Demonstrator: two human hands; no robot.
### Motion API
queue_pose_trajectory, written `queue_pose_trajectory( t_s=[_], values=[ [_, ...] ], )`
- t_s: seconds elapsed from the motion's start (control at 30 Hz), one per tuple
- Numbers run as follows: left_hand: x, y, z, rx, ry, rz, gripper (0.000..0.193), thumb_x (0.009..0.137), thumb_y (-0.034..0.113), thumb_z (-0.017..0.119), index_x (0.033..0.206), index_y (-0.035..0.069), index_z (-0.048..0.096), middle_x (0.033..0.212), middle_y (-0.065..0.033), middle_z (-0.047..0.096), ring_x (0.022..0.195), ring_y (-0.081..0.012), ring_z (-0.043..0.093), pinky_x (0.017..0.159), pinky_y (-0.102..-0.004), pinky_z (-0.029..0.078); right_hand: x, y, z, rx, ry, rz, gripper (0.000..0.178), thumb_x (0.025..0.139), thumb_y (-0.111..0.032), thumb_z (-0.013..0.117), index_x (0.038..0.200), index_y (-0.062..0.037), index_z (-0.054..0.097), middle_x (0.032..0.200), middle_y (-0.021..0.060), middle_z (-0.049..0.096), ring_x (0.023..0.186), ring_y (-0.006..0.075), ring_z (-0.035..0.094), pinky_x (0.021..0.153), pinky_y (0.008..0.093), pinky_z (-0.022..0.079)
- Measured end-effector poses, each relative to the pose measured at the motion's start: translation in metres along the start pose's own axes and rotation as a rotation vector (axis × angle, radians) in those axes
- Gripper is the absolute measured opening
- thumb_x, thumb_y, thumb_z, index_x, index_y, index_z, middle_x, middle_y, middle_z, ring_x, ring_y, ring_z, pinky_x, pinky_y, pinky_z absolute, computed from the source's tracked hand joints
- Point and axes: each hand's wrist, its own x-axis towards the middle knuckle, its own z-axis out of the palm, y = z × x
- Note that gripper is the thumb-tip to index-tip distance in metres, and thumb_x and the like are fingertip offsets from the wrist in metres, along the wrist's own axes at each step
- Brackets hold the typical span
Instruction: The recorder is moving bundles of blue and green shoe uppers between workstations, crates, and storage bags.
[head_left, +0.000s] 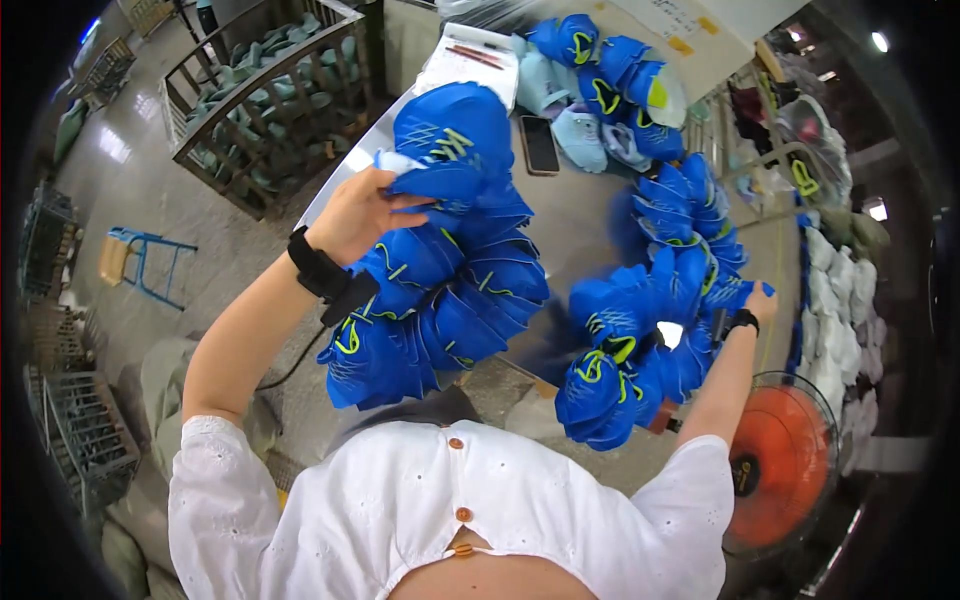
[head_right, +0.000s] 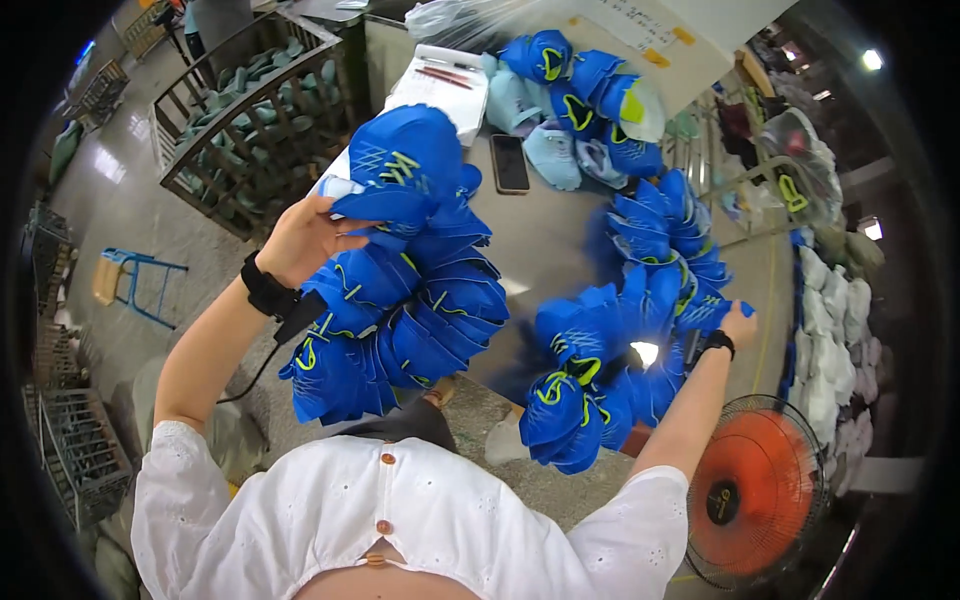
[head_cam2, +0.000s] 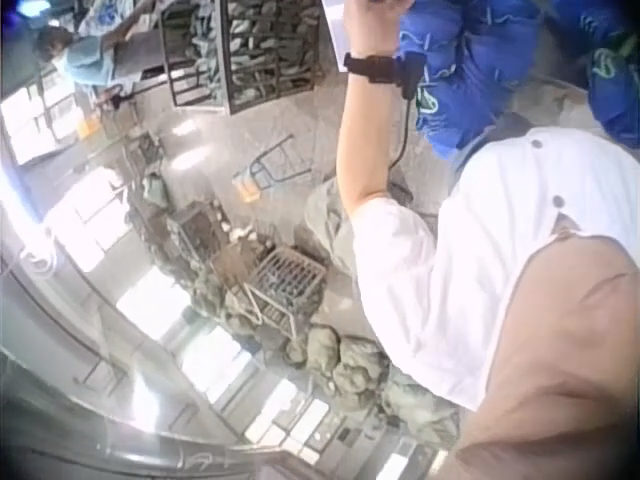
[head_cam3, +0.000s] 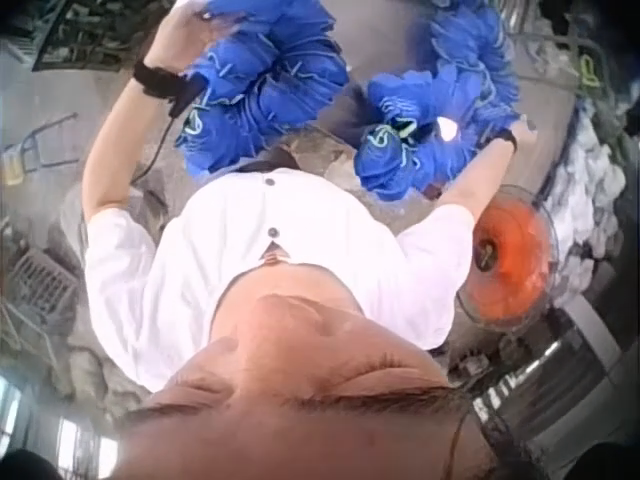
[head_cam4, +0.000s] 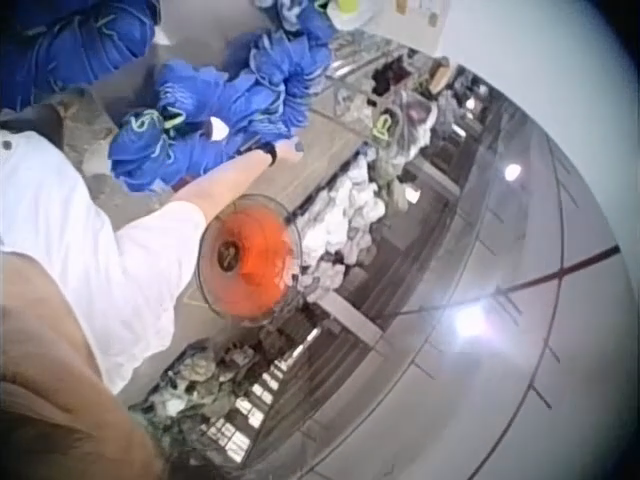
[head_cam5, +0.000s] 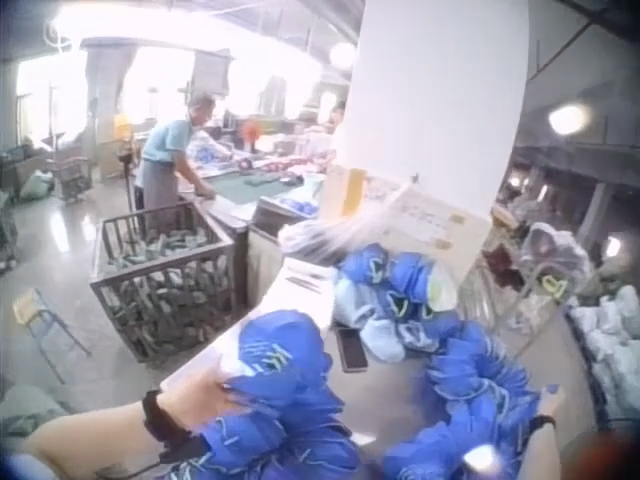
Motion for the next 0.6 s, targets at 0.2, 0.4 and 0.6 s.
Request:
queue_pose_trajectory(
  t_s=[0.2,0.4,0.6],
  values=[
    [0.011,0.019,0.067,-0.008,-0.395,0.088,0.041,0.093,0.023,0.037,0.129,0.002,0.034,0.126,-0.0168,0.045,0.113,-0.0339,0.048,0.086,-0.0391,0.045,0.001,-0.003,0.002,-0.194,0.299,-0.302,0.041,0.072,-0.028,0.067,0.101,-0.0002,0.058,0.102,0.0191,0.058,0.102,0.0347,0.052,0.091,0.0423,0.038],
    [0.081,-0.021,0.046,-0.043,-0.16,0.022,0.034,0.091,0.018,0.044,0.12,0.003,0.04,0.122,-0.014,0.047,0.113,-0.0328,0.047,0.086,-0.0423,0.044,-0.28,-0.172,-0.09,0.471,-0.773,-1.167,0.025,0.069,-0.025,0.066,0.083,-0.0044,0.064,0.087,0.0136,0.062,0.078,0.0296,0.056,0.074,0.0406,0.044],
    [0.076,-0.026,0.047,-0.04,-0.272,-0.09,0.031,0.086,0.014,0.05,0.115,0.006,0.042,0.115,-0.0098,0.048,0.107,-0.0287,0.049,0.08,-0.0421,0.048,-0.455,-0.249,-0.052,0.226,-1.13,-1.155,0.035,0.075,-0.038,0.056,0.078,-0.0035,0.064,0.091,0.0156,0.061,0.089,0.0347,0.051,0.073,0.0395,0.043]
  ],
)
